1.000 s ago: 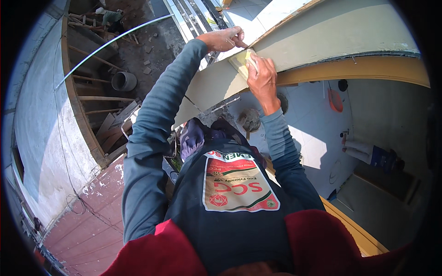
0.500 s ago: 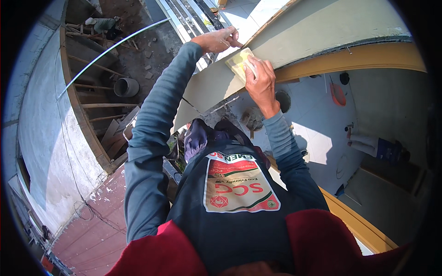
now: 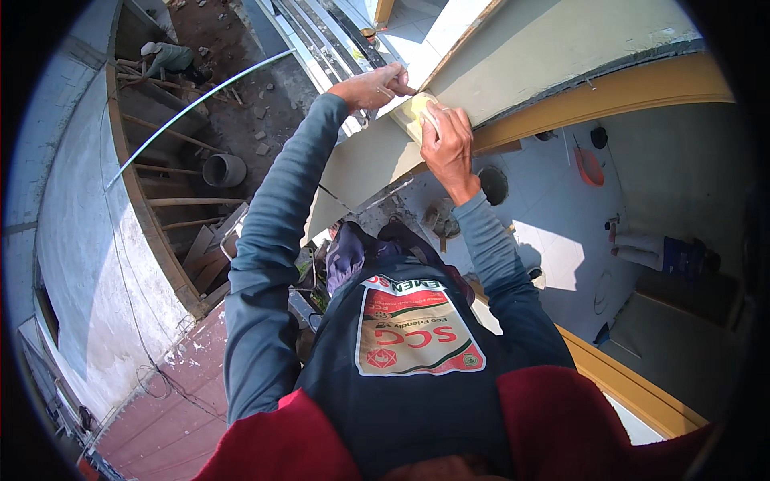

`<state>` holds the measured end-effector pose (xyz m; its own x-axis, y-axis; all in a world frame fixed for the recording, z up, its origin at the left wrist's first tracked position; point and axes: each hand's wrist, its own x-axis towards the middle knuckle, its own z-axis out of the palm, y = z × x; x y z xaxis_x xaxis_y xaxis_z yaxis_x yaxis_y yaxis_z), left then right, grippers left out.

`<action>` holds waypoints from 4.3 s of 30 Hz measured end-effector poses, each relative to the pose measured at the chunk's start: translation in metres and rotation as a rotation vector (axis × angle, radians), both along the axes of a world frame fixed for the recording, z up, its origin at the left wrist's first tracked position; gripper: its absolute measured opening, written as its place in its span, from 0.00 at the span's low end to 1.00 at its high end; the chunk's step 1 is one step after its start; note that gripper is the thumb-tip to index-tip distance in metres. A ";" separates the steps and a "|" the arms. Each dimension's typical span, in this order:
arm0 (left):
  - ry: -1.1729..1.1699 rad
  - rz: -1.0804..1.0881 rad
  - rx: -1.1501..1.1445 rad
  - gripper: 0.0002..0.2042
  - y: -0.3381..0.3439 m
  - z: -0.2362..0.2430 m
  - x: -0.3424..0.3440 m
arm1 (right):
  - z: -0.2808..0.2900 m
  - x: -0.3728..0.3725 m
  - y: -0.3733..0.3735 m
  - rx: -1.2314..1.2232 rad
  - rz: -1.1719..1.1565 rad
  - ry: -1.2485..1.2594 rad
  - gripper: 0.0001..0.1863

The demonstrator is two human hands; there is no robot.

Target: The person applies plaster to the corner of a doorway using a trowel and then smooths it using a wooden board and a sponge.

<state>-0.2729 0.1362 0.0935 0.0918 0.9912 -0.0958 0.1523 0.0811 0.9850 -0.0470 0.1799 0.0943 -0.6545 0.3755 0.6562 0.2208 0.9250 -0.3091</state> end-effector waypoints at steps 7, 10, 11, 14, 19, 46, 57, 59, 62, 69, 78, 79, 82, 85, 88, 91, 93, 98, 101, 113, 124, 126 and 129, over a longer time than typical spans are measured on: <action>0.151 0.035 -0.046 0.12 -0.001 0.010 0.002 | 0.089 0.018 -0.009 0.136 -0.066 0.233 0.15; 0.110 0.040 -0.008 0.13 0.000 0.001 0.002 | 0.085 0.039 -0.015 0.091 -0.058 0.229 0.15; 0.110 0.049 -0.007 0.14 0.000 0.001 0.002 | 0.070 0.042 -0.015 0.035 -0.002 0.140 0.16; 0.029 0.021 0.006 0.14 0.003 -0.008 -0.002 | 0.036 0.041 -0.014 -0.049 0.074 -0.009 0.16; 0.042 0.025 -0.017 0.15 0.003 0.000 0.005 | 0.000 0.012 0.003 -0.056 0.056 -0.050 0.15; 0.128 0.066 0.046 0.19 -0.009 0.003 0.010 | 0.011 0.036 -0.012 -0.127 0.020 -0.125 0.14; -0.017 0.098 0.000 0.20 -0.012 -0.008 0.002 | -0.001 0.015 -0.009 -0.088 0.003 -0.123 0.12; 0.043 0.108 -0.006 0.20 -0.016 -0.006 0.004 | 0.000 0.021 -0.009 -0.116 0.044 -0.118 0.13; 0.073 0.112 -0.003 0.20 -0.013 -0.008 0.005 | 0.000 0.014 -0.009 -0.127 0.088 -0.054 0.13; 0.075 0.130 -0.014 0.22 -0.017 0.002 0.011 | -0.014 -0.002 -0.008 -0.055 0.050 -0.032 0.16; 0.099 0.158 -0.005 0.15 -0.013 0.001 0.014 | 0.024 0.001 -0.001 0.018 0.028 0.061 0.16; 0.101 0.162 -0.005 0.15 -0.014 0.000 0.013 | 0.039 0.001 -0.001 0.031 0.026 0.085 0.15; 0.167 0.158 0.057 0.14 -0.009 -0.005 0.011 | 0.096 0.003 0.006 0.132 0.036 0.254 0.18; 0.134 0.145 -0.004 0.15 -0.014 0.003 0.010 | 0.159 0.021 0.008 0.168 0.011 0.490 0.16; 0.125 0.178 0.007 0.15 -0.019 0.001 0.006 | 0.175 0.061 -0.004 -0.018 -0.009 0.665 0.16; 0.242 0.258 0.021 0.15 -0.030 -0.001 0.008 | 0.150 0.098 -0.007 -0.067 -0.021 0.479 0.17; 0.285 0.322 -0.010 0.17 -0.039 0.004 0.014 | 0.125 0.107 -0.009 -0.123 -0.016 0.313 0.16; 0.099 0.375 -0.007 0.24 -0.039 0.009 0.021 | 0.039 0.061 -0.015 -0.187 0.144 0.124 0.16; 0.057 0.337 -0.062 0.27 -0.019 0.010 0.030 | -0.004 0.027 -0.006 -0.143 0.092 0.086 0.15; 0.014 0.280 0.003 0.22 -0.032 0.004 0.020 | -0.005 -0.013 -0.010 -0.071 -0.016 -0.192 0.20; 0.032 0.298 -0.016 0.20 -0.030 0.009 0.026 | -0.003 0.020 -0.012 -0.135 0.047 -0.001 0.14; 0.050 0.284 0.005 0.20 -0.028 0.011 0.026 | -0.011 0.008 -0.009 -0.145 0.045 -0.007 0.15; 0.059 0.263 0.027 0.19 -0.029 0.010 0.024 | -0.019 -0.003 -0.011 -0.115 0.006 -0.022 0.12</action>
